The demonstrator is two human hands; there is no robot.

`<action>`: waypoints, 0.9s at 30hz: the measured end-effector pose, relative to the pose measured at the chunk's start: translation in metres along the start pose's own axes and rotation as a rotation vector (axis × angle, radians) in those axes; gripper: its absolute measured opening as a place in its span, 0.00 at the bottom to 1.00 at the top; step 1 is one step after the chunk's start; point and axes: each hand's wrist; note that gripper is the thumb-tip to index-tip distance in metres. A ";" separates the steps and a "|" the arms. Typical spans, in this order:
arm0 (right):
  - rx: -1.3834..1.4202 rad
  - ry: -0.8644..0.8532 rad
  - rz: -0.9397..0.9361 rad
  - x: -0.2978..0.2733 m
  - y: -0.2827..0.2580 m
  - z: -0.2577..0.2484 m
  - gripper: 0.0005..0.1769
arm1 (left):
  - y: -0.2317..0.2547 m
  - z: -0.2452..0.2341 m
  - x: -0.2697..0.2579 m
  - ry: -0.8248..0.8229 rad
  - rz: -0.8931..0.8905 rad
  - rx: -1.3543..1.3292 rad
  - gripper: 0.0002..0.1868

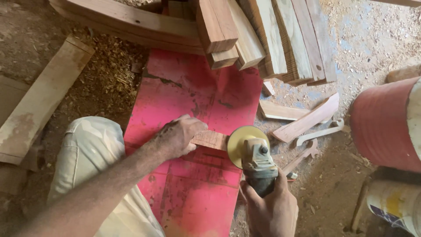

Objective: Sanding and shaping wooden furniture components using a hand-held angle grinder with a sanding disc.

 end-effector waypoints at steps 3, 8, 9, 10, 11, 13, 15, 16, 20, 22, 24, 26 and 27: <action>0.008 -0.022 -0.035 0.003 -0.011 0.002 0.42 | 0.001 0.000 -0.003 -0.005 -0.016 -0.014 0.32; -0.047 -0.051 -0.063 0.011 -0.007 0.009 0.43 | 0.003 -0.003 -0.003 -0.015 -0.023 -0.009 0.32; -0.050 -0.052 -0.061 0.011 -0.007 0.009 0.43 | 0.003 -0.003 -0.003 -0.017 -0.023 -0.012 0.32; -0.041 -0.048 -0.065 0.010 -0.008 0.009 0.43 | 0.003 -0.003 -0.004 -0.011 -0.020 -0.011 0.32; -0.030 -0.042 -0.070 0.010 -0.009 0.010 0.44 | 0.003 -0.003 -0.003 -0.004 -0.015 -0.007 0.33; -0.036 -0.055 -0.070 0.005 0.000 0.013 0.46 | 0.003 -0.005 -0.003 -0.002 -0.012 -0.010 0.32; -0.049 -0.079 -0.063 -0.002 0.010 0.016 0.49 | 0.003 -0.003 -0.003 -0.004 -0.008 -0.017 0.32; -0.057 -0.092 -0.058 -0.006 0.016 0.017 0.50 | 0.002 -0.001 -0.002 -0.022 -0.021 0.002 0.33; -0.076 -0.136 -0.051 -0.018 0.035 0.024 0.56 | 0.005 -0.004 0.000 -0.047 -0.053 0.013 0.32; 0.020 -0.049 -0.079 -0.025 0.054 0.035 0.55 | 0.004 -0.004 -0.002 -0.021 -0.027 -0.003 0.32; 0.115 0.035 -0.099 -0.029 0.055 0.038 0.54 | 0.003 -0.006 -0.004 -0.004 0.000 -0.021 0.32; 0.077 0.029 -0.064 -0.030 0.042 0.029 0.51 | 0.007 -0.008 -0.003 -0.022 -0.007 -0.002 0.32; 0.061 0.029 -0.050 -0.028 0.034 0.025 0.49 | 0.006 -0.006 -0.003 -0.024 -0.003 -0.003 0.32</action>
Point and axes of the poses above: each hand's wrist, its own x-axis towards the middle knuckle, its own z-axis out of the palm, y = z × x, and after that the axes turned 11 degrees about -z, right-handed
